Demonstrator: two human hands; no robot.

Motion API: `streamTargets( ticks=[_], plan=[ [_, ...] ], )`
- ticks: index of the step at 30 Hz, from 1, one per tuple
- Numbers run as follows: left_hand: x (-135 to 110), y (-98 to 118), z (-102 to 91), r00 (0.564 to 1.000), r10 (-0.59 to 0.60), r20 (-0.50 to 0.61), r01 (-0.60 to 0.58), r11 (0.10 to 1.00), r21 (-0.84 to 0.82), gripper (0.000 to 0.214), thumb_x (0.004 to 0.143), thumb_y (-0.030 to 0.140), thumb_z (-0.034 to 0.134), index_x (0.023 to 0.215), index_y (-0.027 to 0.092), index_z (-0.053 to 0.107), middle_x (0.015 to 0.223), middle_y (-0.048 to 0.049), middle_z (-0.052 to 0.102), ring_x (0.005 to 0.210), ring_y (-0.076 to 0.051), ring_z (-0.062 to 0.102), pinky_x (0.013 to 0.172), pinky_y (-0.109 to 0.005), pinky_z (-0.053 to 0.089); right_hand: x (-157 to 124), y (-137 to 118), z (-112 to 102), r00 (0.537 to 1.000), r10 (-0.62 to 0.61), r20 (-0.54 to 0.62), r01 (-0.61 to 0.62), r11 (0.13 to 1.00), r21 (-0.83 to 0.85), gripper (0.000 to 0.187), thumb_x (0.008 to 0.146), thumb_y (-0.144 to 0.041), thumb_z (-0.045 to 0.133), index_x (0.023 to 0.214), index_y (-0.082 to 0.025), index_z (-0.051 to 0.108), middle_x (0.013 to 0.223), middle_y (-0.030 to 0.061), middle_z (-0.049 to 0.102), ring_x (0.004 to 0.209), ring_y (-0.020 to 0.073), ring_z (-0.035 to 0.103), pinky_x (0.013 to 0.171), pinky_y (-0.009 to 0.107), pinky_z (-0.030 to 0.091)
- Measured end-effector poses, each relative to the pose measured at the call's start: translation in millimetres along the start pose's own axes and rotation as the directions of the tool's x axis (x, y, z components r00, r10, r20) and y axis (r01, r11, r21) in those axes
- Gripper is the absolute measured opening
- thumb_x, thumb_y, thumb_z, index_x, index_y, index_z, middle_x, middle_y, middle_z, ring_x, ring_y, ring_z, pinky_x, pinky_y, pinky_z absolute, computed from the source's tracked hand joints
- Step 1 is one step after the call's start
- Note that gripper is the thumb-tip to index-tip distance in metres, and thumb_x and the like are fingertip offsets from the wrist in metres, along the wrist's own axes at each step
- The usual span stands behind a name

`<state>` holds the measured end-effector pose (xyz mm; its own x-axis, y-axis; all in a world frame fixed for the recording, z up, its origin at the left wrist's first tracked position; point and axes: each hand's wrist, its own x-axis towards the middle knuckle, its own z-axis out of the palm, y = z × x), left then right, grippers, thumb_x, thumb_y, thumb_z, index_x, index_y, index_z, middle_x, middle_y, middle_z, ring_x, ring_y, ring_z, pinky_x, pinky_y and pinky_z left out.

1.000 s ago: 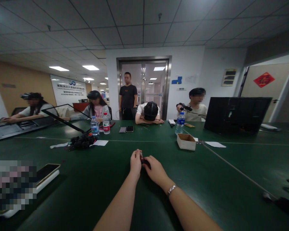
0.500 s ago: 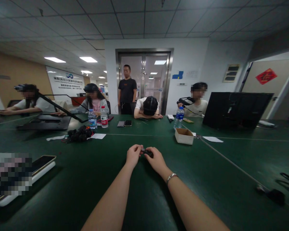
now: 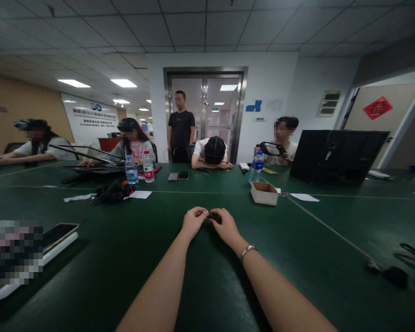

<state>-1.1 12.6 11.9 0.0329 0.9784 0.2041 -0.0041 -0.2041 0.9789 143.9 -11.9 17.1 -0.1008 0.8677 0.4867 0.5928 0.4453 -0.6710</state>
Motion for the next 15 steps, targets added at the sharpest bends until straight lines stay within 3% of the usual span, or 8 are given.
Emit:
streamTargets(
  ticks=[7,15],
  plan=[
    [10.4,-10.3,-5.9,0.990,-0.053,0.128,0.042,0.995,0.087,0.019,0.071,0.030,0.067,0.080,0.014,0.062,0.068,-0.0021,0.064,0.060,-0.011,0.058,0.062,-0.025,0.046,2.8,6.5,2.6,1.000,-0.005,0.018,0.005,0.999,-0.039,0.021,0.073,-0.014,0.059,0.093,-0.019,0.064,0.088,0.0028,0.056,0.078,0.0147,0.054,0.076,0.030,0.046],
    [4.8,-1.8,-4.5,0.986,-0.066,0.154,0.050,0.993,0.106,0.033,0.069,0.045,0.065,0.076,0.013,0.059,0.058,0.0014,0.058,0.054,-0.010,0.052,0.057,-0.024,0.042,0.2,3.9,-0.5,0.999,-0.044,0.010,0.044,0.999,0.015,0.020,0.072,-0.011,0.059,0.090,-0.019,0.064,0.089,0.0035,0.055,0.084,0.0156,0.055,0.079,0.031,0.046]
  ],
)
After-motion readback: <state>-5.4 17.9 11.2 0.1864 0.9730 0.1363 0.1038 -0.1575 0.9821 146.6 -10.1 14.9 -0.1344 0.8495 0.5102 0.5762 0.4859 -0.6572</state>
